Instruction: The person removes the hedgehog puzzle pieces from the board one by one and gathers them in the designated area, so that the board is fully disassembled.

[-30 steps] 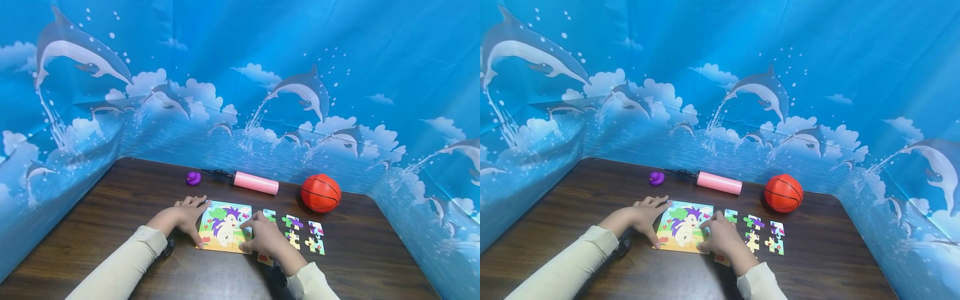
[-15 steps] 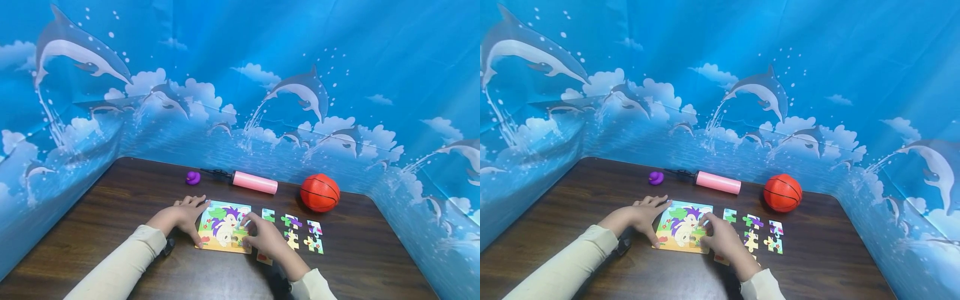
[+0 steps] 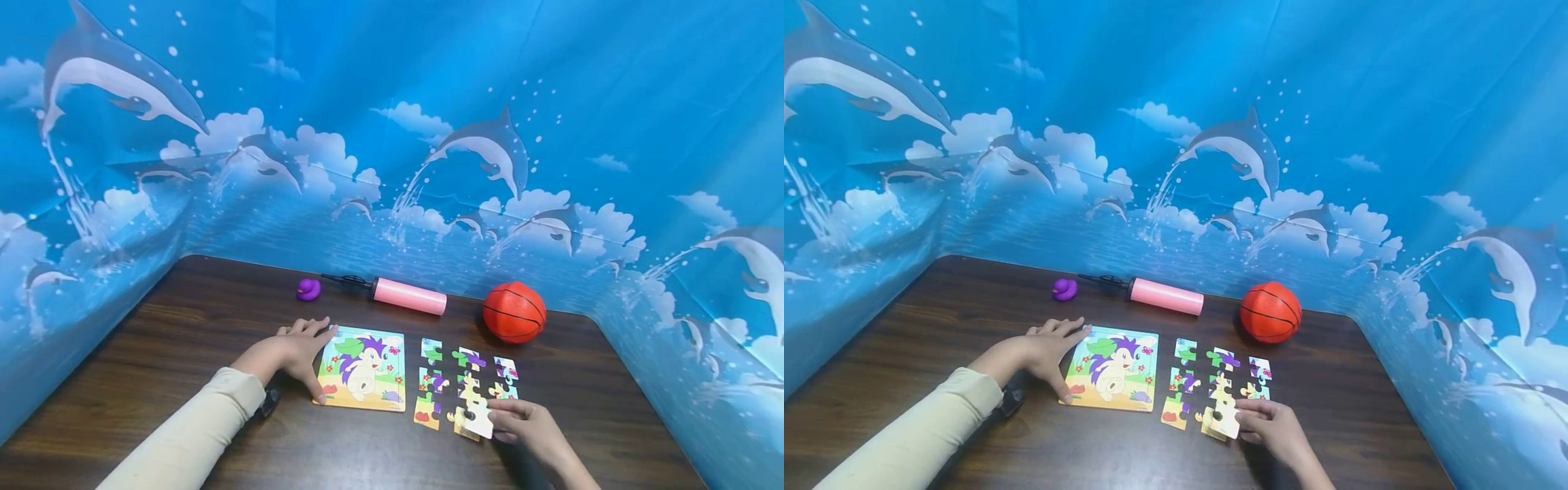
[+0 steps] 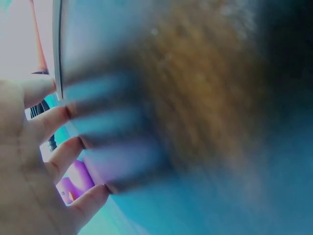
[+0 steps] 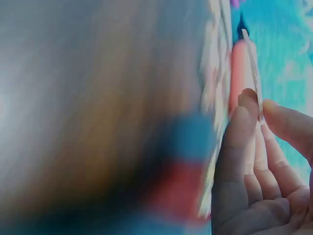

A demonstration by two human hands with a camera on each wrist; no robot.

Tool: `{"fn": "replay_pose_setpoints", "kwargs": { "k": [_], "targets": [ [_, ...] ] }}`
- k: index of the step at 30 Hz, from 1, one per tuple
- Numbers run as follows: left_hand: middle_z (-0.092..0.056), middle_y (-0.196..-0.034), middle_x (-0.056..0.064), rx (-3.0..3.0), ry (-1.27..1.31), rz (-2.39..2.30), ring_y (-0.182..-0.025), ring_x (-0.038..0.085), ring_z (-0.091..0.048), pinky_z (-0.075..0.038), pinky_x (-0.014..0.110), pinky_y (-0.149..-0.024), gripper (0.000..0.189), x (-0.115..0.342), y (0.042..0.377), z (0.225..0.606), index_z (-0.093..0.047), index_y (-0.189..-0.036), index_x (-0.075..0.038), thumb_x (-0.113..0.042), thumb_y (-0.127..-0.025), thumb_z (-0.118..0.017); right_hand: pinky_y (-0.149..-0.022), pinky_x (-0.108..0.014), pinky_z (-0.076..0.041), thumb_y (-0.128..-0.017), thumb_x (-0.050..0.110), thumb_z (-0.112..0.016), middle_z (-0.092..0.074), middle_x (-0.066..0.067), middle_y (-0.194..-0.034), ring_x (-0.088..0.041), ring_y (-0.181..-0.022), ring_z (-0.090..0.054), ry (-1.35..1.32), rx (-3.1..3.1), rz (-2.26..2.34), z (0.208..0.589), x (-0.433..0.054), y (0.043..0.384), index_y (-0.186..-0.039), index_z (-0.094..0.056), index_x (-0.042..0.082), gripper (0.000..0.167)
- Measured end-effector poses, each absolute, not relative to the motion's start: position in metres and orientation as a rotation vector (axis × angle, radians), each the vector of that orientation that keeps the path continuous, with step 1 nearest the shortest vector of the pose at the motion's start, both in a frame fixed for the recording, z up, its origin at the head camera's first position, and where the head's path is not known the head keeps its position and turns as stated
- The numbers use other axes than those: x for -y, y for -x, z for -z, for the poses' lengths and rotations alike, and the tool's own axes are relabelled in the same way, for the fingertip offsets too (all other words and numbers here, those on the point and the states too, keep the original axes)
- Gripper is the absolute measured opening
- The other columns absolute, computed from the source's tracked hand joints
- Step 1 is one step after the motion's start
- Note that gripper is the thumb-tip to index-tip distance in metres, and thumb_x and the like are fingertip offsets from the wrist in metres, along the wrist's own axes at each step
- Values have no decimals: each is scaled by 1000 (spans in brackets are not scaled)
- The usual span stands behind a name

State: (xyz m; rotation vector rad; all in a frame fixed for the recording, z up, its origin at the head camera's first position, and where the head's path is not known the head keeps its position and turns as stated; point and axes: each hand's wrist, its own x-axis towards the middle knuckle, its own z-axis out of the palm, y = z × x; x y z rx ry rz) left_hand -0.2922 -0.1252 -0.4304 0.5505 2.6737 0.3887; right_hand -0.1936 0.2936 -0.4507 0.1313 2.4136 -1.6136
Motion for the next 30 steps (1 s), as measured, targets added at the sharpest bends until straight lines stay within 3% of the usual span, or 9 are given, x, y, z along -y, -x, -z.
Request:
{"fn": "replay_pose_setpoints", "kwargs": {
  "k": [9,14,23,30],
  "targets": [
    [-16,-163,19,-2686,-554,-401,-145,48,-11,-15,73,-109,143,133,303,441,-24,-158,-9,-76,-47,-84,-75,-44,-59,-92,12,-70,-69,-21,-111,-25,-93,-69,-547,-2563,1410,459,-330,182,-114,-68,-9,31],
    [-15,-164,17,-2693,-538,-403,-146,47,-11,-16,72,-109,141,136,305,447,-24,-158,-11,-75,-48,-84,-71,-41,-59,-91,13,-71,-70,-19,-109,-23,-88,-70,-521,-2624,1373,459,-326,186,-112,-70,-7,29],
    [-15,-162,22,-2648,-530,-445,-146,50,-11,-14,70,-111,129,135,296,435,-25,-157,-6,-59,-59,-90,-65,-37,-57,-90,13,-71,-73,-15,-99,-18,-78,-68,-445,-2802,1140,449,-311,196,-108,-74,-3,24],
    [-15,-161,25,-2631,-489,-520,-147,49,-8,-11,70,-112,120,137,294,442,-30,-156,-7,-48,-62,-92,-79,-53,-51,-91,28,-70,-73,-11,-102,-33,-99,-66,-351,-2965,824,439,-303,200,-109,-75,5,29]
  ]
}}
